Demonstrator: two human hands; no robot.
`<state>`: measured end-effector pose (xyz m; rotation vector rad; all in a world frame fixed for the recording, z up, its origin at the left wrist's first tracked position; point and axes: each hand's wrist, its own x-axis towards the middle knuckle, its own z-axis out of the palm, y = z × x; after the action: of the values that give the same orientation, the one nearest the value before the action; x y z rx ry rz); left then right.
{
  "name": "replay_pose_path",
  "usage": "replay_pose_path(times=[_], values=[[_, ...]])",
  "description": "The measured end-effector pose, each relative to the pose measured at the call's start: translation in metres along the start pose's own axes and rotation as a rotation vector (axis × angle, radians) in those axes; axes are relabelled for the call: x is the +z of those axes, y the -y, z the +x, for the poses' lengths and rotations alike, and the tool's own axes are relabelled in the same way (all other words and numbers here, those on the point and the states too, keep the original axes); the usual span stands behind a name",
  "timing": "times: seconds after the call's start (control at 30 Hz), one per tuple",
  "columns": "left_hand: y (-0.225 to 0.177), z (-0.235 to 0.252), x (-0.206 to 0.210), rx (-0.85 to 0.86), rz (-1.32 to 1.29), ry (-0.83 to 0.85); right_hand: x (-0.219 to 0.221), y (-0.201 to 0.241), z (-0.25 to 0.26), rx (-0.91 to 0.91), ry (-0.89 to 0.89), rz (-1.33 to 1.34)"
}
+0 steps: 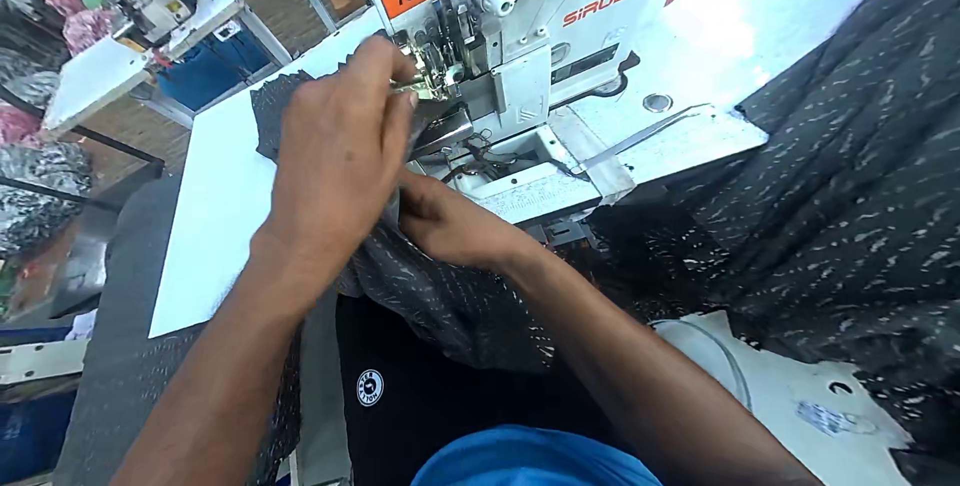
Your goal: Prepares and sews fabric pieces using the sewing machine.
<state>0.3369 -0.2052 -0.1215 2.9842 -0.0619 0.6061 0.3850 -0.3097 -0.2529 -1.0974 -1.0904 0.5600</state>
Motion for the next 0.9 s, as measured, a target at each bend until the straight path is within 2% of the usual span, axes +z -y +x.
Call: replay_pose_path(times=[0.07, 0.17, 0.23, 0.33, 0.4, 0.5, 0.53, 0.6, 0.67, 0.7, 0.73, 0.8, 0.9], values=[[0.007, -0.003, 0.000, 0.016, 0.074, -0.059, 0.005, -0.007, -0.008, 0.076, -0.162, -0.114], [0.000, -0.015, 0.006, 0.061, 0.069, -0.120, 0.001, -0.004, -0.021, 0.105, -0.449, 0.165], [-0.014, -0.023, 0.015, 0.091, 0.035, -0.129, -0.008, 0.002, -0.025, 0.082, -0.438, 0.366], [-0.039, -0.035, 0.037, 0.092, -0.063, 0.007, -0.010, 0.004, -0.030, 0.160, -0.331, 0.525], [-0.046, -0.047, 0.048, 0.056, -0.164, 0.140, -0.012, 0.000, -0.040, 0.282, -0.296, 0.508], [-0.030, -0.068, 0.043, -0.076, -0.462, 0.281, -0.023, -0.004, -0.060, 0.341, -0.280, 0.324], [-0.019, -0.074, 0.040, -0.138, -0.546, 0.259, -0.026, -0.002, -0.066, 0.342, -0.321, 0.305], [0.010, -0.077, 0.038, -0.230, -0.578, 0.092, -0.031, 0.004, -0.069, 0.367, -0.454, 0.260], [0.038, -0.069, 0.046, -0.255, -0.492, -0.090, -0.035, 0.006, -0.062, 0.387, -0.589, 0.239], [0.051, -0.064, 0.050, -0.252, -0.416, -0.127, -0.037, 0.008, -0.057, 0.407, -0.630, 0.225], [0.063, -0.062, 0.053, -0.260, -0.325, -0.112, -0.038, 0.009, -0.053, 0.407, -0.641, 0.202], [0.079, -0.069, 0.054, -0.359, -0.164, 0.063, -0.037, 0.009, -0.053, 0.321, -0.583, 0.068], [0.088, -0.119, 0.060, -0.622, -0.083, 0.176, -0.037, 0.012, -0.080, 0.250, -0.296, -0.083]])
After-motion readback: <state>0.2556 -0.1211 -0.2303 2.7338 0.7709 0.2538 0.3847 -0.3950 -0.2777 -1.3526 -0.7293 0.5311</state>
